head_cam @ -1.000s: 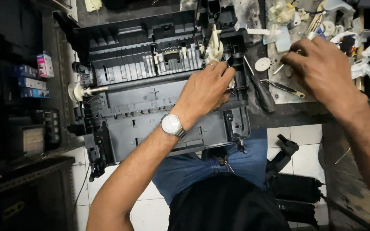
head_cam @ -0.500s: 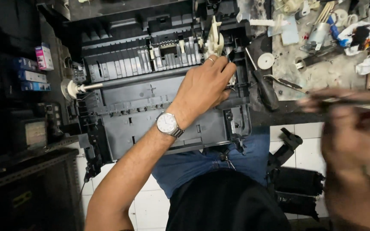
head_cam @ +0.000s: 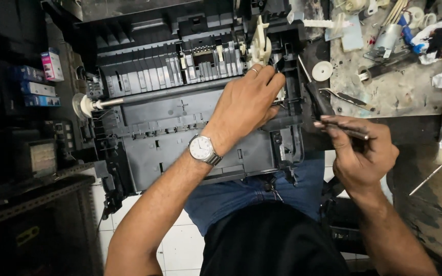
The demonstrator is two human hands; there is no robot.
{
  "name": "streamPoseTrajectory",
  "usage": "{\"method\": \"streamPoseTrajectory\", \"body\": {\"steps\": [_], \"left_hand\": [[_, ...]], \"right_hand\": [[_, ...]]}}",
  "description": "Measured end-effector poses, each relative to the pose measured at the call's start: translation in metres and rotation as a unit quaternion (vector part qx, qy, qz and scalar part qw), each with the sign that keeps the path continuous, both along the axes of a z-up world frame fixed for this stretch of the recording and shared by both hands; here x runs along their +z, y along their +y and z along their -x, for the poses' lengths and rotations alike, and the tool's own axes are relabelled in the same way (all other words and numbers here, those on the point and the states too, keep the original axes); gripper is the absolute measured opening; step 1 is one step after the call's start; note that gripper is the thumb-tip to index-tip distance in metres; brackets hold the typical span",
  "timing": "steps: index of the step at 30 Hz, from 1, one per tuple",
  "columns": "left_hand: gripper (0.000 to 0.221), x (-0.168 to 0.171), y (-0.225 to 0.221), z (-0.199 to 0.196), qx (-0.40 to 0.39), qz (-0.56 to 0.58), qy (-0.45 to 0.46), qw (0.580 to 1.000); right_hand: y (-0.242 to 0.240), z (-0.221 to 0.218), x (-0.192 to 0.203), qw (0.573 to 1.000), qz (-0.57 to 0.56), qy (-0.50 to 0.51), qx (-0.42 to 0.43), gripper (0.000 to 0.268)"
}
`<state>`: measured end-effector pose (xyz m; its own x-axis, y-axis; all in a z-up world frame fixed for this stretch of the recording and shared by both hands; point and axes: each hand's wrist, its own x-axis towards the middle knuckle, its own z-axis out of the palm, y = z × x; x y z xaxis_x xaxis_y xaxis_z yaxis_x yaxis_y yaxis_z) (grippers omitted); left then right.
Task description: Assembling and aligning internal plastic components and gear mechanisms within a printer chassis at a repair bench.
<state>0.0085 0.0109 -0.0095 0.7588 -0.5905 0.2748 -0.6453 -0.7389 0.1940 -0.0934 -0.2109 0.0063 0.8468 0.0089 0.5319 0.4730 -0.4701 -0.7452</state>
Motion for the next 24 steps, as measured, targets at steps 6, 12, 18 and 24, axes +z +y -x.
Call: {"method": "streamPoseTrajectory", "body": {"steps": [6, 12, 18, 24], "left_hand": [[0.063, 0.005, 0.0, 0.001, 0.001, 0.016, -0.004, 1.0], [0.064, 0.005, 0.0, 0.0, -0.003, 0.026, 0.001, 1.0], [0.066, 0.005, 0.0, 0.0, -0.001, 0.023, 0.0, 1.0], [0.064, 0.006, 0.0, 0.0, -0.001, 0.031, -0.002, 1.0]], "right_hand": [[-0.002, 0.003, -0.001, 1.0, 0.018, -0.003, 0.009, 0.015], [0.004, 0.004, 0.01, 0.998, -0.029, 0.059, 0.012, 0.013], [-0.003, 0.01, 0.001, 0.996, -0.031, 0.076, 0.018, 0.013], [-0.003, 0.012, -0.002, 0.998, -0.008, 0.058, 0.009, 0.014]]}}
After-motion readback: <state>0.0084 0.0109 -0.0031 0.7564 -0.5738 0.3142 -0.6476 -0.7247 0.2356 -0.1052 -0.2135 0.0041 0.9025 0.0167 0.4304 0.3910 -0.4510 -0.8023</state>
